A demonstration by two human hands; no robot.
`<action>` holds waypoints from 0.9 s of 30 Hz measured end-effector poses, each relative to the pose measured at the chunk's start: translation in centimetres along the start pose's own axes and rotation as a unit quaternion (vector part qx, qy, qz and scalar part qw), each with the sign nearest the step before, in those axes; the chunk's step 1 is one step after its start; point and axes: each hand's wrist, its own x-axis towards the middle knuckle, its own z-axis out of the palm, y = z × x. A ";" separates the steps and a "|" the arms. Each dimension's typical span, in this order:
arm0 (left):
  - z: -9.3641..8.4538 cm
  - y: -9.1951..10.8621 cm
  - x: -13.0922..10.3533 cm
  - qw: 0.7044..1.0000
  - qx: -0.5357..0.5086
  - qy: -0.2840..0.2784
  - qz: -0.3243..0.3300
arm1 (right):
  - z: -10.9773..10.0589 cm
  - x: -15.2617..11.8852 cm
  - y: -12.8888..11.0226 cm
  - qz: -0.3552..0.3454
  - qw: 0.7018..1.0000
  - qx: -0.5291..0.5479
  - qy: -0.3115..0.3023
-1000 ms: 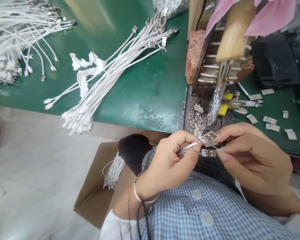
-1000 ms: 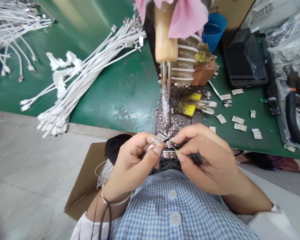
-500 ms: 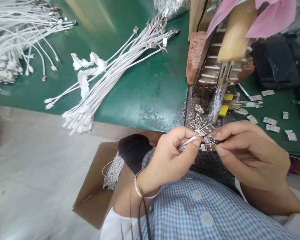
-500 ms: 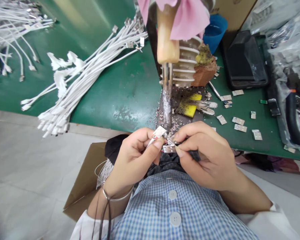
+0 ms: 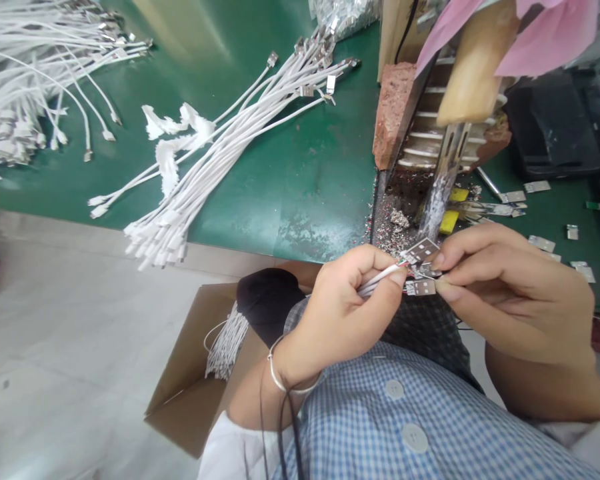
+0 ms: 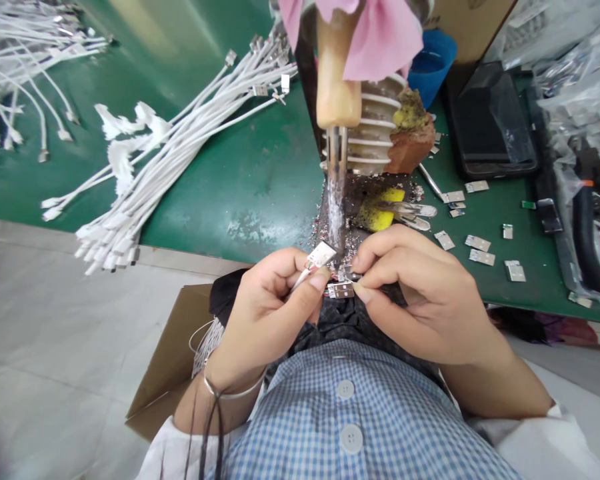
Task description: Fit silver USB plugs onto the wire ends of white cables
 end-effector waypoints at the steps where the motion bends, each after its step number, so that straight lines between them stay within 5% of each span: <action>1: 0.0 0.0 0.0 1.000 0.005 0.002 0.004 | 0.0 0.1 0.1 -0.002 1.000 0.003 -0.004; 27: -0.4 0.3 0.2 0.998 0.045 -0.009 0.037 | -0.6 0.6 0.5 -0.032 0.999 0.016 -0.016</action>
